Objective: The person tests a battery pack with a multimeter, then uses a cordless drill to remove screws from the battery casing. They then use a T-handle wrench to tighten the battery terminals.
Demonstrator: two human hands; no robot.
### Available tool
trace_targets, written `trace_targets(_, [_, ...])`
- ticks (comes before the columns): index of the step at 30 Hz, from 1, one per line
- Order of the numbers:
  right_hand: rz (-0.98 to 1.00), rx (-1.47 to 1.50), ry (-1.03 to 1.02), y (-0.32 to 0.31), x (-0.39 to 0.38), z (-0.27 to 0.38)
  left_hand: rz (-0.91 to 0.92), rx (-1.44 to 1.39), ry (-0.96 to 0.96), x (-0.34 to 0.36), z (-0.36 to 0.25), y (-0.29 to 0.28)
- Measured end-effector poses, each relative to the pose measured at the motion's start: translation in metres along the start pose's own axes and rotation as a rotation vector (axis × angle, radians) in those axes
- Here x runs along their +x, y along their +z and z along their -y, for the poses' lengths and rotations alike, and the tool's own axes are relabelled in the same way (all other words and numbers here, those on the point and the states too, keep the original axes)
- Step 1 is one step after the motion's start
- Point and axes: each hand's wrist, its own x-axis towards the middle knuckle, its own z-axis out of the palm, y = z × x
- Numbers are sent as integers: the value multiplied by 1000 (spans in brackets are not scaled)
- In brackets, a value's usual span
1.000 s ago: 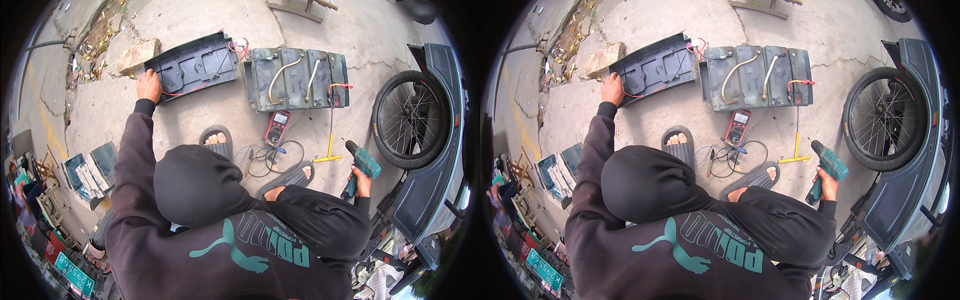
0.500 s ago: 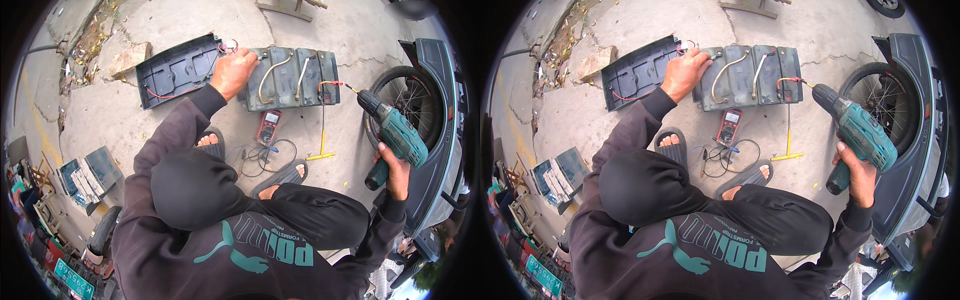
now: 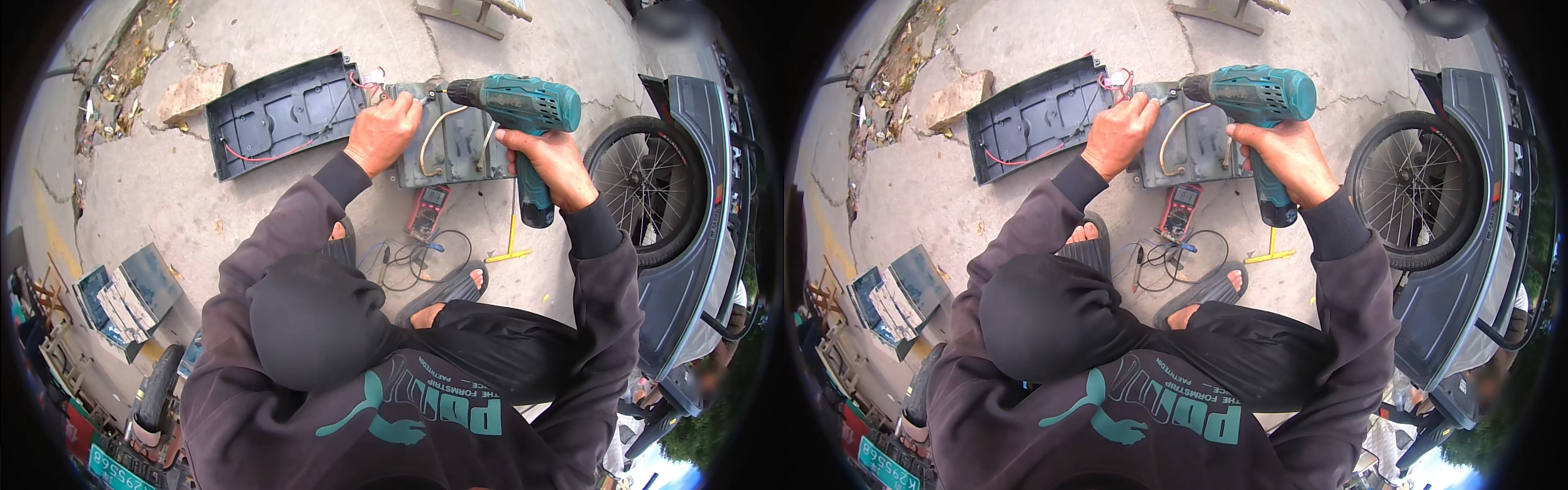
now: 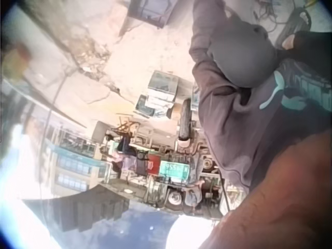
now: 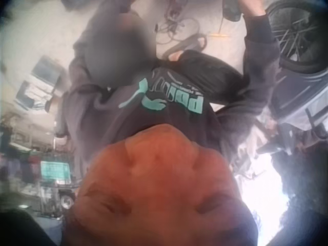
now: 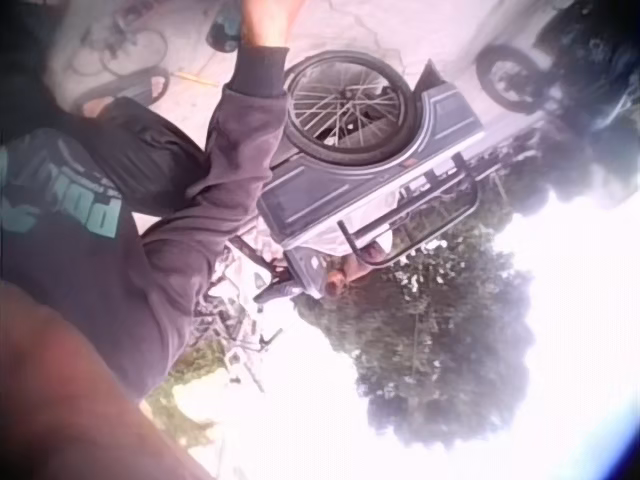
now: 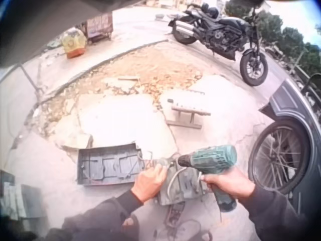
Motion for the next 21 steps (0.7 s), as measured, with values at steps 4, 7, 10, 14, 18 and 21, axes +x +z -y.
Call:
trace_targets(4, [11, 8, 14, 1, 3, 0, 52, -22, -12, -1, 1, -2])
trace_targets(7, [31, -14, 40, 1, 7, 2, 22, -29, -3, -1, 1, -1])
trace_targets(10, [37, -42, 51, 1, 10, 4, 19, -37, -2, 0, 3, -2])
trace_targets(14, [87, -388, -39, -5, 20, 20, 22, -81, -24, 0, 4, 1])
trace_targets(18, [176, -876, -25, -5, 52, 82, 16, -133, -52, -1, 9, 5])
trace_targets(21, [205, -815, 24, 3, 55, 90, 10, -172, -54, 1, 10, 3])
